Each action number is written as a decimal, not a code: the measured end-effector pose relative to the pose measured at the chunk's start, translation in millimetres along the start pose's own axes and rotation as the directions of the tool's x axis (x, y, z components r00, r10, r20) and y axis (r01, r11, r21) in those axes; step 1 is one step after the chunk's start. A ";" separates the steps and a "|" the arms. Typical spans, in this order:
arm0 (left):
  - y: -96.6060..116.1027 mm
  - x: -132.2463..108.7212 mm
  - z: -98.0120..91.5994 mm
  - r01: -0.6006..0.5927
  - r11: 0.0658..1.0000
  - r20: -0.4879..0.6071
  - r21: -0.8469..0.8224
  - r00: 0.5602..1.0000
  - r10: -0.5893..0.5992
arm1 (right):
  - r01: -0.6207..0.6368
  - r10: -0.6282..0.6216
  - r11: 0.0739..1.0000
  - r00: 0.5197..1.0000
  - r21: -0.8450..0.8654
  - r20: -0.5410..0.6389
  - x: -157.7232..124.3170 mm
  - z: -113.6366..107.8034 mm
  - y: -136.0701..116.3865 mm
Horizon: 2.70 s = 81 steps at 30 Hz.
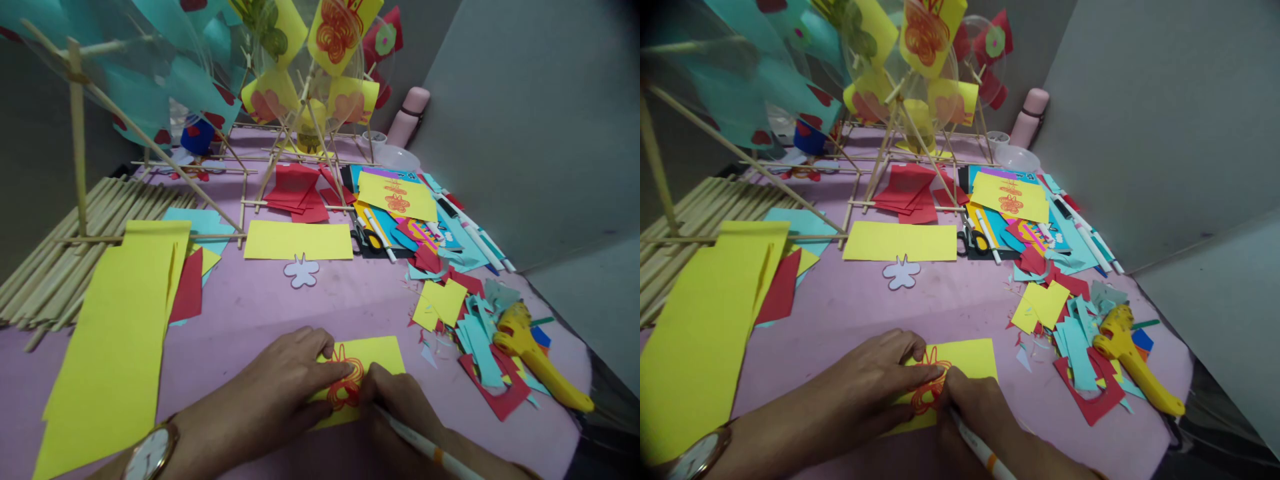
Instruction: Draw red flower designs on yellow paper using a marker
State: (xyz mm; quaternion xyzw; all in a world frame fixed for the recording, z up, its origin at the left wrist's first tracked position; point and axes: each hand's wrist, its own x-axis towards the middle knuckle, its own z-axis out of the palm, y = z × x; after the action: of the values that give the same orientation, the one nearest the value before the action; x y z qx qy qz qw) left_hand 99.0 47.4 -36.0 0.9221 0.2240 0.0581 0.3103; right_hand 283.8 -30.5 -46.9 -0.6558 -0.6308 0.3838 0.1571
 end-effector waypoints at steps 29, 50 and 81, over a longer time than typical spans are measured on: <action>-2.1 0.8 1.4 -0.001 1.000 0.021 -0.006 1.000 0.002 | 0.122 -0.071 0.947 0.982 -0.297 0.175 13.5 19.6 20.5; -4.1 -1.1 5.4 -0.064 0.998 -0.092 0.004 0.994 0.064 | 0.088 -0.044 0.967 0.982 -0.241 0.182 9.3 2.8 6.1; -3.0 0.4 2.5 -0.029 1.000 -0.020 0.012 0.999 0.029 | 0.045 -0.045 0.999 0.999 -0.010 0.014 0.8 -3.5 0.5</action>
State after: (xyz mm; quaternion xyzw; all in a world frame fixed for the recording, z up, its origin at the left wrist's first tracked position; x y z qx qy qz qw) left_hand 98.8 48.3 -39.8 0.9263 0.2142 0.0706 0.3019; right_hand 286.5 -28.9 -45.2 -0.6398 -0.6483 0.3813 0.1580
